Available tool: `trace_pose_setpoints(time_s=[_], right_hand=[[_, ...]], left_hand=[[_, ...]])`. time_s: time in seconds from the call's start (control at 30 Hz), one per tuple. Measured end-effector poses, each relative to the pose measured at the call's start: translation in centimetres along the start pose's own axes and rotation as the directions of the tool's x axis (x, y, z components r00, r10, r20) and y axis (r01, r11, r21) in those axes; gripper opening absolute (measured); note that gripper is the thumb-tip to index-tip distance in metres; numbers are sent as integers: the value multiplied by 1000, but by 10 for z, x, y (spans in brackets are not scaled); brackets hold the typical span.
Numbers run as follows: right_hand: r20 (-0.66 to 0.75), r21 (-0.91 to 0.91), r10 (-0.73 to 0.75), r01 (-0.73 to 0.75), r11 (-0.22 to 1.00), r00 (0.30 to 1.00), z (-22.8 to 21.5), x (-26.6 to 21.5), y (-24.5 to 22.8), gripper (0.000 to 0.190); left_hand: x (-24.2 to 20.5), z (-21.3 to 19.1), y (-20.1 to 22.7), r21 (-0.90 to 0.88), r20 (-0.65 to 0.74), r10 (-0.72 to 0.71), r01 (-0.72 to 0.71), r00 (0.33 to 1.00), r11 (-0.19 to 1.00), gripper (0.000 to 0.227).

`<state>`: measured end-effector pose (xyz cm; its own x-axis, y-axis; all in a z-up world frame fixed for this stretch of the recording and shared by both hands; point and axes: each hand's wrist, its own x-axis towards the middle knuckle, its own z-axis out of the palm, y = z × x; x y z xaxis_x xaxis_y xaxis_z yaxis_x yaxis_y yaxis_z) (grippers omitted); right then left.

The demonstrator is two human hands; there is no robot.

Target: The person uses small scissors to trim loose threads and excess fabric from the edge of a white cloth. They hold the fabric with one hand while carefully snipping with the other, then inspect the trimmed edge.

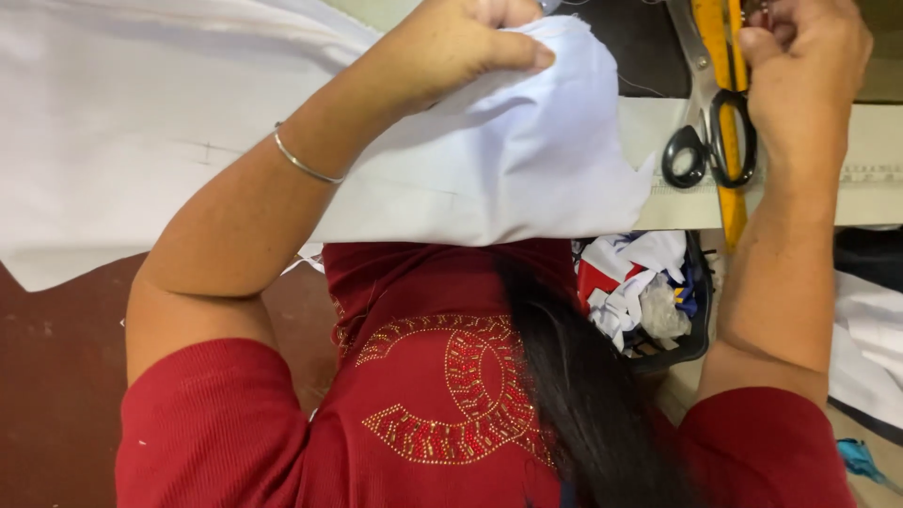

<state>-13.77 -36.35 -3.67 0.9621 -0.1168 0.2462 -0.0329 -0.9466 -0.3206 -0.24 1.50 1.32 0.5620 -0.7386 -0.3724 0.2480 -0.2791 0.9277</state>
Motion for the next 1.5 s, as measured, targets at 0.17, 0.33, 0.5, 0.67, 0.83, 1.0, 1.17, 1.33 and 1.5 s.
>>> trace_pose_setpoints(time_s=[0.17, 0.33, 0.5, 0.67, 0.83, 1.0, 1.17, 1.33, 1.5], right_hand=[[-164, 114, 55, -36, 993, 985, -11, -14, -16, 15], [148, 582, 266, -301, 755, 953, -35, -44, -148, 22], [224, 626, 89, -213, 750, 971, -11, -59, -185, 32], [188, 426, 22, -102, 899, 982, -7, -55, -199, 48], [162, 414, 25, -91, 906, 986, -1, -56, -197, 42], [132, 408, 0, -54, 912, 991, -1, -55, -199, 43], [142, 402, -5, -53, 914, 990, -2, -54, -199, 43], [110, 371, -46, 2, 929, 993, -2, -53, -200, 43], [93, 329, -91, 55, 943, 992, -1, -51, -200, 40]], left_hand=[[3, 2, -1, -154, 52, -26, 34, 998, 988, 6], [-4, 2, 2, -158, 76, 48, -35, 996, 987, 8], [8, 3, -11, -139, 123, 160, -142, 980, 980, 18], [2, 3, -8, -60, 102, 178, -172, 979, 983, 12], [0, 3, -4, 27, 98, 168, -172, 981, 985, 15], [-1, 4, -2, 44, 90, 144, -148, 986, 988, 12], [-2, 5, -2, 42, 79, 136, -140, 988, 989, 10], [-5, 5, 1, 97, 84, 144, -151, 986, 984, 13], [-1, 6, -3, 77, 91, 144, -151, 985, 985, 12]])
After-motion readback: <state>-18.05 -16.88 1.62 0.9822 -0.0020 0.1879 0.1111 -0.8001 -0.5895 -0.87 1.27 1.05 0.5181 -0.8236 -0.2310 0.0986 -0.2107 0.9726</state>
